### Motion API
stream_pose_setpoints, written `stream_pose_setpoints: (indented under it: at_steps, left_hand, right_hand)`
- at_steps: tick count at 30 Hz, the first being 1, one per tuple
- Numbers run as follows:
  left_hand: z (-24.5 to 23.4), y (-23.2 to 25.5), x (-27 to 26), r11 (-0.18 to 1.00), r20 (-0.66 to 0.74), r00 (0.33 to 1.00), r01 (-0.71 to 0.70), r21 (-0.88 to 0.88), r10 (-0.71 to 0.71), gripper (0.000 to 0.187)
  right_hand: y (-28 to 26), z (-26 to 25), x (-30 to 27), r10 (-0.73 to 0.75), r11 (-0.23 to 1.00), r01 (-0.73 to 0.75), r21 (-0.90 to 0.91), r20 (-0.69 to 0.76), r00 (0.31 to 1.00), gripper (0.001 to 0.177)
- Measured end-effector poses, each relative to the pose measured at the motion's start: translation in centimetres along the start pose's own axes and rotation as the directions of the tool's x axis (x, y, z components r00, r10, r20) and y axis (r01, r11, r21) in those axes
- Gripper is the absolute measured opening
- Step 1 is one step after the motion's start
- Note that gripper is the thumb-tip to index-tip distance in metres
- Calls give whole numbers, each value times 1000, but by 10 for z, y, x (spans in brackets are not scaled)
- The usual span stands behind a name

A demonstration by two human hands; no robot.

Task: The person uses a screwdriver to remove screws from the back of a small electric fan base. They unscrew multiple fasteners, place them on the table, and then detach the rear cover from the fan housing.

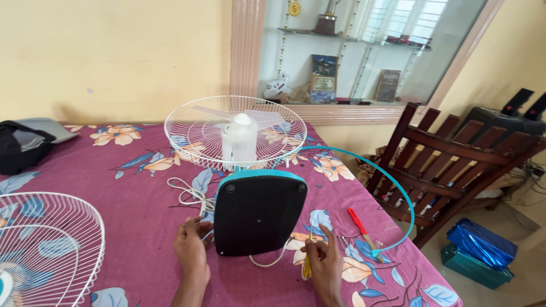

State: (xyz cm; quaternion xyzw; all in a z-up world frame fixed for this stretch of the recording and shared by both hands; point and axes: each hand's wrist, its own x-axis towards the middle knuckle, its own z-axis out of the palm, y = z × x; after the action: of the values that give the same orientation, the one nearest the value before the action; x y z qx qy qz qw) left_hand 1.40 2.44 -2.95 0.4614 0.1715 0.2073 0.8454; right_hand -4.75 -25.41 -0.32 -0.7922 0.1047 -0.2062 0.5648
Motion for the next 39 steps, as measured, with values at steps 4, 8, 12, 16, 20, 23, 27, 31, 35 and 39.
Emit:
stream_pose_setpoints:
  at_steps: [4,8,12,16,20,23,27,31,35,39]
  left_hand:
    - [-3,-2,5,1000,11,1000,10,-9,-10,36]
    - [-4,5,11,990,105,987,129,-53,-123,44]
    - [-4,2,13,984,147,974,178,-28,-172,52]
    - [-8,-10,20,989,140,979,150,14,-151,42]
    - [-10,-21,28,994,137,985,101,49,-107,27]
    - [-10,-26,26,993,124,988,79,82,-89,22]
    - [-7,-24,23,992,88,995,40,118,-51,23]
    - [-7,-19,17,995,61,998,24,92,-29,24]
    - [-7,-11,13,996,77,997,26,82,-32,28]
    - [-4,-6,10,993,104,993,46,105,-57,48]
  right_hand:
    - [4,0,31,-75,994,79,-69,59,995,54]
    - [11,4,70,-30,998,41,-45,221,975,45]
    - [25,11,84,62,991,-30,-131,250,966,41]
    - [35,10,87,-153,946,205,-251,211,965,38]
    - [38,14,79,-257,913,316,-256,240,936,33]
    - [36,13,72,-356,869,416,-268,244,902,27]
    - [28,10,67,-308,892,375,-253,266,913,24]
    - [20,7,59,-338,877,389,-281,216,916,21]
    - [13,4,51,-294,899,340,-277,193,936,20]
    - [5,1,44,-307,901,340,-271,155,939,17]
